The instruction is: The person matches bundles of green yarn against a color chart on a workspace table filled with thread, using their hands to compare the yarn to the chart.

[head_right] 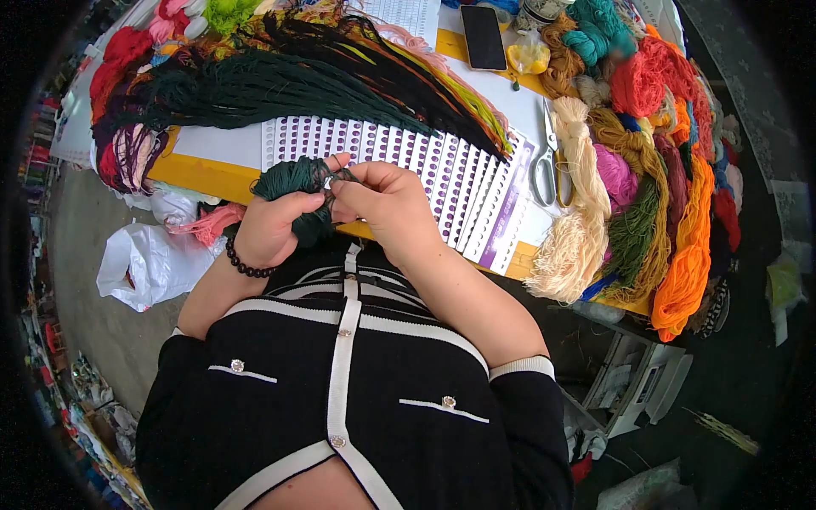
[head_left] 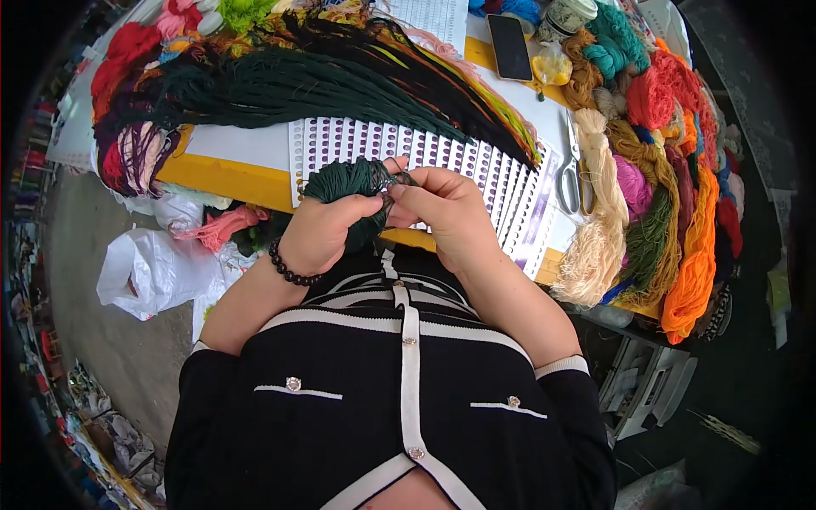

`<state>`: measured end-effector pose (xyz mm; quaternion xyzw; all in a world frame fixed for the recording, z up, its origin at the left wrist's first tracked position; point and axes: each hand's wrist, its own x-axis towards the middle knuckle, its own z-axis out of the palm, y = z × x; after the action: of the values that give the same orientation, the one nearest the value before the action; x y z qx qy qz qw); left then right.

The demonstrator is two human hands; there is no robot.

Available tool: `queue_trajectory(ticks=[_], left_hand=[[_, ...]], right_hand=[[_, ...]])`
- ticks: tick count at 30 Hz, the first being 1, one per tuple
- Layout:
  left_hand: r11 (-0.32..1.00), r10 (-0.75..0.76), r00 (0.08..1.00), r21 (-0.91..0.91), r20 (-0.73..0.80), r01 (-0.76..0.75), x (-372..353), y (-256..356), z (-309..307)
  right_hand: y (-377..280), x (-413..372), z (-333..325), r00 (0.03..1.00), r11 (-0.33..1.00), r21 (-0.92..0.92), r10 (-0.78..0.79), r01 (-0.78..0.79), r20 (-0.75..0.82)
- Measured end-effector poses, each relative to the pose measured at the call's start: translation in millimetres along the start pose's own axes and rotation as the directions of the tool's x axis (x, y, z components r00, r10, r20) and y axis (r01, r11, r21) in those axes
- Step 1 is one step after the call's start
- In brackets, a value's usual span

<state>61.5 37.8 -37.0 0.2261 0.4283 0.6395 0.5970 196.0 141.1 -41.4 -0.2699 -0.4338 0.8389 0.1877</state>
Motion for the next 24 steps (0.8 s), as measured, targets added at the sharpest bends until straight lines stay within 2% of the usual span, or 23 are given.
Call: queue_trajectory(ticks=[4,6,10,13,15,16,18,19,21,22,23,24], left_hand=[[0.999,-0.011,1.000,0.037,0.023,0.010,1,-1,0],[0.994,-0.015,0.999,0.110,0.031,0.011,0,0,2],[0.985,0.015,0.999,0.169,0.041,-0.021,1,-3,-1],[0.990,0.050,0.999,0.129,-0.009,-0.048,-1,-3,0],[0.999,0.007,1.000,-0.035,-0.004,-0.007,-4,0,1],[0.999,0.014,1.000,-0.035,-0.001,-0.014,-5,1,2],[0.999,0.025,1.000,-0.037,0.004,-0.025,-5,3,3],[0.999,0.031,0.999,-0.036,0.005,-0.031,-5,1,2],[0.926,0.200,0.979,0.335,-0.049,-0.172,-5,-5,0],[0.925,0.207,0.977,0.336,-0.048,-0.179,-7,-4,-1],[0.941,0.220,0.973,0.279,-0.068,-0.193,-9,-2,-4],[0.953,0.230,0.969,0.222,-0.086,-0.206,-11,1,-8]], right_hand=[[0,-1,4,1.000,0.998,-0.060,0.002,-0.003,-0.012],[-1,-1,6,0.998,0.997,-0.069,0.029,-0.032,-0.051],[0,0,4,0.999,0.998,-0.043,0.040,-0.040,-0.017],[1,-1,4,0.999,0.999,-0.029,0.027,-0.028,-0.039],[2,-4,5,0.998,0.998,0.038,-0.040,0.042,-0.046],[0,-6,8,0.998,0.998,0.034,-0.045,0.047,-0.044],[-4,-9,15,0.981,0.983,-0.112,-0.156,0.143,-0.117],[-1,-8,12,0.981,0.982,-0.116,-0.160,0.147,-0.112],[6,-6,7,0.932,0.820,-0.485,-0.362,0.304,-0.027],[3,-6,4,0.931,0.817,-0.486,-0.365,0.310,-0.021],[-8,-7,4,0.813,0.581,-0.664,-0.579,0.470,0.069],[-17,-8,1,0.651,0.278,-0.781,-0.731,0.559,0.206]])
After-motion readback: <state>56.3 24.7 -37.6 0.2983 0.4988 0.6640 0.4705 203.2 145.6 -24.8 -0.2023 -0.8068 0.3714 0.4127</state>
